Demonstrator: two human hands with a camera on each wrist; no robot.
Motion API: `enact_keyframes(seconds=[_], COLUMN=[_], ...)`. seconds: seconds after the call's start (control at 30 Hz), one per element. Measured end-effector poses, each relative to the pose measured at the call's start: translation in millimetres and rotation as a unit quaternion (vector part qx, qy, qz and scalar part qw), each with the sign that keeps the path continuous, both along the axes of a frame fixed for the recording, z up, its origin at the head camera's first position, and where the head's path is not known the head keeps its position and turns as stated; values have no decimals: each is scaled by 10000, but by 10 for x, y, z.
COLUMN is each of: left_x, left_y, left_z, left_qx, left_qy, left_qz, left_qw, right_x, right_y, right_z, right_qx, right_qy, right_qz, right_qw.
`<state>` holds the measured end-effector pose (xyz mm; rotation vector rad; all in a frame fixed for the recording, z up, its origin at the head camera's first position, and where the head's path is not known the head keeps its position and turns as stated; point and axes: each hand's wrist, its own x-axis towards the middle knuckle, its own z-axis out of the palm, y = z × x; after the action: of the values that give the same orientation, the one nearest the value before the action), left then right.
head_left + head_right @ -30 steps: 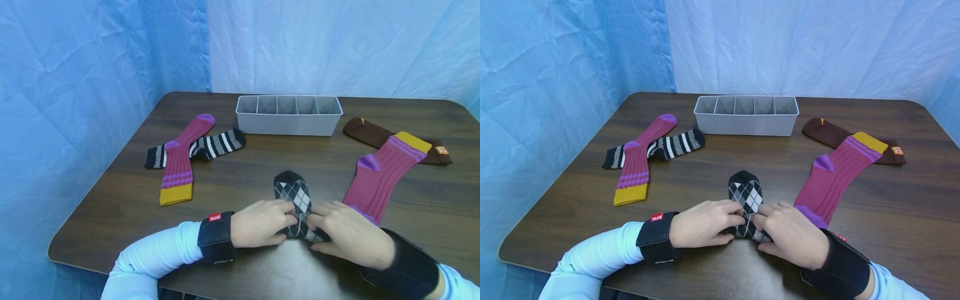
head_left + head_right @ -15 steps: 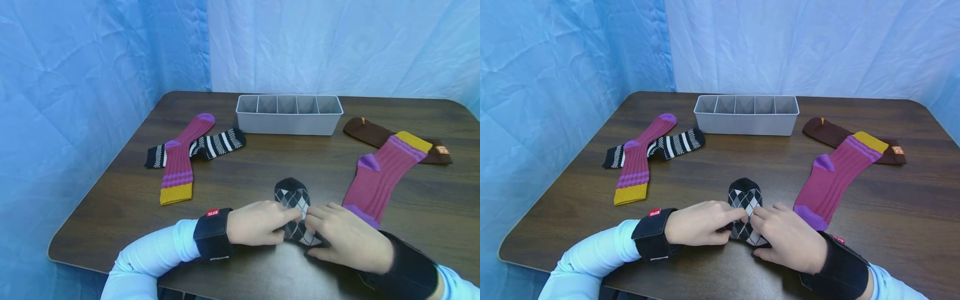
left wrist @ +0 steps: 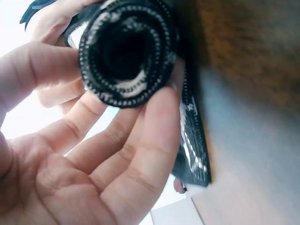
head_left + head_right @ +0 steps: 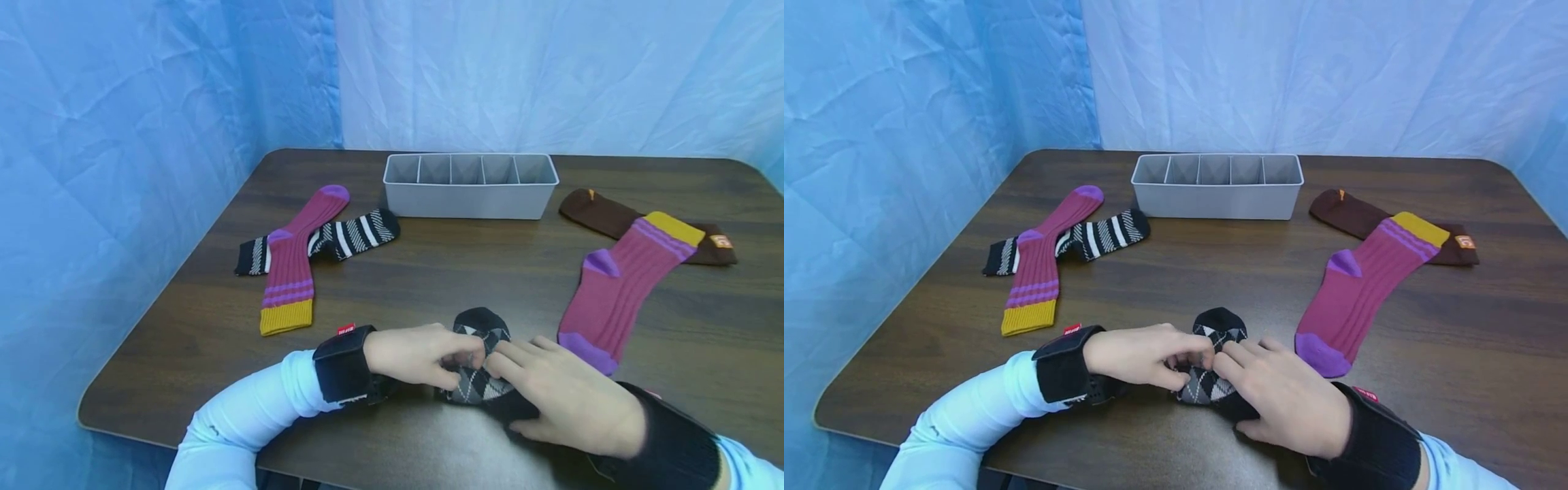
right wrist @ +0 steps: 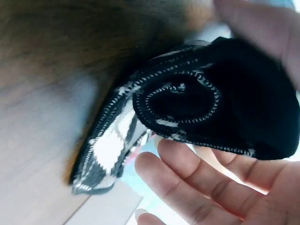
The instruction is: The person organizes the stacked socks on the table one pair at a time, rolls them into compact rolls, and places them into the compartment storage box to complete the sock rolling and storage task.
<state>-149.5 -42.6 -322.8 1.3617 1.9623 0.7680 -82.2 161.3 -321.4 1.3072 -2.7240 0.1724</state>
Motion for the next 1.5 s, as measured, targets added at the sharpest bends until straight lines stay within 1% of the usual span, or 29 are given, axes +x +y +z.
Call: enact_keyframes(seconds=[0.07,0.13,0.17,0.23,0.3,0.37,0.43,0.47,0.53,0.6,0.7,0.77,0.87,0.97,1.1,1.2,1.33,1.37,1.43,1.5], left_x=[-1,12,25,63,112,165,209,226,249,261,277,294,321,336,324,307,277,272,266,266], left_y=[14,30,41,59,75,87,88,87,82,78,82,90,102,106,96,84,83,85,86,88], left_z=[-2,-6,-7,-6,-8,-3,2,7,22,30,35,30,14,-3,-13,-14,-16,-18,-22,-26], left_qx=[-59,-130,-162,-158,-39,115,218,231,170,72,-58,-81,-85,-73,-217,-280,-271,-284,-315,-332], left_qy=[350,714,963,1489,2119,2739,3181,3309,3350,3319,3346,3345,3443,3458,3178,2966,2795,2809,2895,3034], left_qz=[85,274,393,626,746,773,742,708,665,648,604,579,507,425,279,187,63,8,-100,-192], left_qw=[9993,9970,9944,9867,9744,9586,9449,9407,9397,9410,9404,9406,9374,9373,9475,9544,9597,9593,9566,9521], right_x=[3,1,-1,-7,-15,-24,-32,-36,-41,-46,-54,-60,-64,-64,-71,-81,-94,-96,-106,-116], right_y=[-4,-4,-2,1,5,7,6,7,5,7,13,17,20,23,41,64,92,95,97,90], right_z=[5,9,9,7,2,-4,-5,-2,4,15,29,34,35,32,42,66,86,87,72,51], right_qx=[-62,-173,-238,-389,-534,-639,-675,-673,-632,-557,-519,-555,-629,-640,-590,-473,-286,-258,-333,-437], right_qy=[5,38,86,252,439,591,633,618,540,457,448,510,614,670,685,572,134,11,-101,-101], right_qz=[-52,-108,-116,-81,7,110,158,158,124,64,68,154,336,470,584,565,365,294,261,215], right_qw=[10000,9998,9996,9989,9976,9961,9956,9957,9965,9974,9976,9970,9956,9946,9942,9956,9988,9992,9991,9988])
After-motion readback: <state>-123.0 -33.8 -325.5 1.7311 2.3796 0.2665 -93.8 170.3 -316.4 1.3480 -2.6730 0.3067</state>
